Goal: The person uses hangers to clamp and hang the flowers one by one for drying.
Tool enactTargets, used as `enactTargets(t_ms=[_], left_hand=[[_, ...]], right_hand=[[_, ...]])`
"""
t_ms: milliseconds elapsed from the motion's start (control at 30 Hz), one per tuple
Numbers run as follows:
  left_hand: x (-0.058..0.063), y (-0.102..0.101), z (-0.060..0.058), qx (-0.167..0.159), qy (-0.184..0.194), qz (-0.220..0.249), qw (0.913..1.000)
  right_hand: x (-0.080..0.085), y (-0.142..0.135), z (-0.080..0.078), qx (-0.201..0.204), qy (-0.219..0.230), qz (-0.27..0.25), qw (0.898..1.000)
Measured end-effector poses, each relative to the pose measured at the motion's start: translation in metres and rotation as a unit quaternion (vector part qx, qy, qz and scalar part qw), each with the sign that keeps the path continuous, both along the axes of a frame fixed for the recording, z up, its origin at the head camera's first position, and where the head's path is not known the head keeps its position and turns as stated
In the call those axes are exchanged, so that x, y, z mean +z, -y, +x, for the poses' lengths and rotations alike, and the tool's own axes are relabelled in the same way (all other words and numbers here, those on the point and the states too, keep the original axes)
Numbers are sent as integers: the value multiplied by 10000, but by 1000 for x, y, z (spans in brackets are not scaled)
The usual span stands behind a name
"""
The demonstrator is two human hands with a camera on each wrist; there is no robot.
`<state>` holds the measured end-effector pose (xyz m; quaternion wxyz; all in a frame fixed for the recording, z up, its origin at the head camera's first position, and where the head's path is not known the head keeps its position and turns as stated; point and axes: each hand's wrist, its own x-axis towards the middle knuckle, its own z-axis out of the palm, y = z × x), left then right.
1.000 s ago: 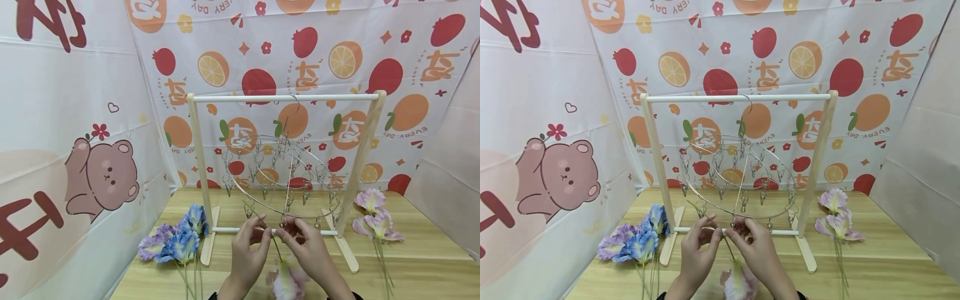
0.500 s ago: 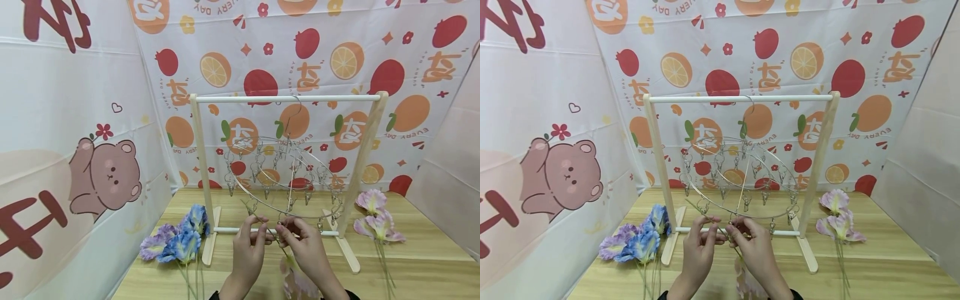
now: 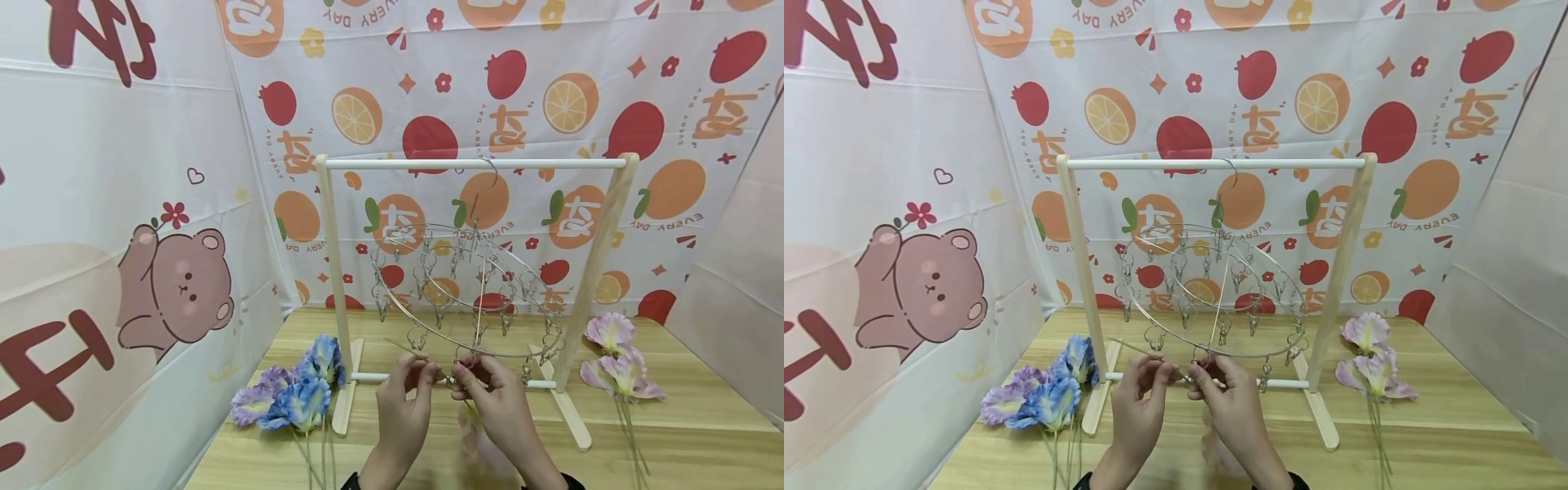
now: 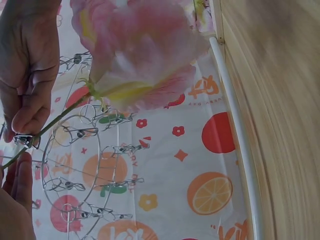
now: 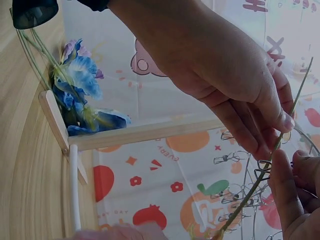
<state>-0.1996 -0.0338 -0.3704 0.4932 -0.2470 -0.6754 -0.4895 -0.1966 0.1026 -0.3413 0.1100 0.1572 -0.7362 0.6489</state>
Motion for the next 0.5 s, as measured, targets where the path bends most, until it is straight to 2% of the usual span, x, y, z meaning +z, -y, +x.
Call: enactTargets(t_ms=[100,300,500], left_hand=[[0,1,0,-128,140,156,9997],[1,2,1,-412,834,515,9943],[2,5,0,-321,905,488,9942]], right_hand=[[0,0,-1,59,-8,3,10000],[2,-2,-1,174,368,15,9992],[4,-3,0,55,442,127,9989]])
